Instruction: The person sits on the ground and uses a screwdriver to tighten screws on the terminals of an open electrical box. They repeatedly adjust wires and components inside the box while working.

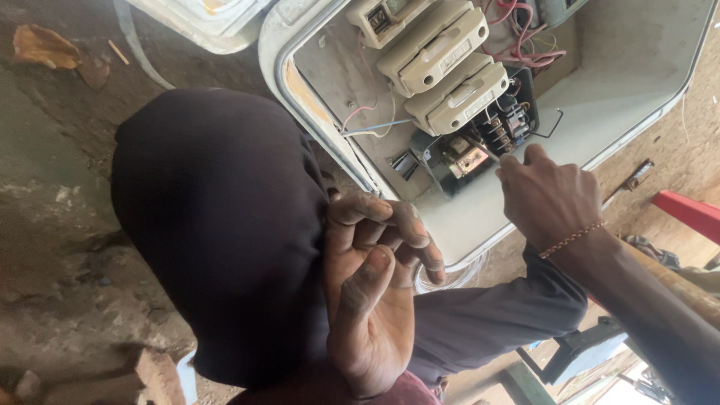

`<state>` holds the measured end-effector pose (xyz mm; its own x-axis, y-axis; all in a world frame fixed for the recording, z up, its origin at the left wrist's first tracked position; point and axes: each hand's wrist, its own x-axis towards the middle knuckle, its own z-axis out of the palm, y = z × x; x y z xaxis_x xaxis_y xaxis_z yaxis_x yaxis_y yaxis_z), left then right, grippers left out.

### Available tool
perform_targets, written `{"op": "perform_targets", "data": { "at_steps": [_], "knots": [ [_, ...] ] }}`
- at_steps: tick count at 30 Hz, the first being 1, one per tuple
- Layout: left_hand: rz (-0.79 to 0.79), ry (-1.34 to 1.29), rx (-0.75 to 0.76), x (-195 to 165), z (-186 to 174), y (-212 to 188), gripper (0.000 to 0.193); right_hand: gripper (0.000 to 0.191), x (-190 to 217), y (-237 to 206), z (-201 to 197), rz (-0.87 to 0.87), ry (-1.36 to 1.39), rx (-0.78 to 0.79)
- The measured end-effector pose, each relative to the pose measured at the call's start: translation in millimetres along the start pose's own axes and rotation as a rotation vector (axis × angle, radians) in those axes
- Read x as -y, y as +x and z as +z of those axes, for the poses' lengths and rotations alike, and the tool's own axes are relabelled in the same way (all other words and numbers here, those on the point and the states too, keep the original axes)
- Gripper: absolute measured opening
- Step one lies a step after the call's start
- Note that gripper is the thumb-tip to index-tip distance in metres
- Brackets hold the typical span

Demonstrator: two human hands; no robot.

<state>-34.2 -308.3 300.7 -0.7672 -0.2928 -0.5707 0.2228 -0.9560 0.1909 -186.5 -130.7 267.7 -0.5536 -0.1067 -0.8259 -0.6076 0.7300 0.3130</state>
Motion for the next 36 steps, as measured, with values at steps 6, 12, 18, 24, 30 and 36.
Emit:
{"op": "perform_targets", "data": {
  "at_steps": [6, 12, 18, 24, 30, 36],
  "knots": [
    [-0.005, 0.001, -0.003, 1, 1, 0, 0.031, 0.029, -3, 0, 5, 0.009, 0.024, -0.005],
    [0.009, 0.002, 0.01, 2, 1, -1, 0.03, 0.029, -5, -2, 6, 0.001, 0.006, -0.052],
    [0.006, -0.003, 0.014, 2, -1, -1, 0.03, 0.031, 0, -4, 6, 0.038, 0.022, -0.002],
    [0.004, -0.012, 0.015, 2, -1, -2, 0.031, 0.03, 7, -7, 8, 0.031, 0.036, -0.041],
    [0.013, 0.005, 0.023, -1, -4, -1, 0.034, 0.028, 13, -10, 10, 0.04, 0.055, -0.067],
    [0.012, 0.007, 0.018, -1, -5, -3, 0.034, 0.031, 16, -16, 18, 0.037, 0.075, -0.107]
  ]
}}
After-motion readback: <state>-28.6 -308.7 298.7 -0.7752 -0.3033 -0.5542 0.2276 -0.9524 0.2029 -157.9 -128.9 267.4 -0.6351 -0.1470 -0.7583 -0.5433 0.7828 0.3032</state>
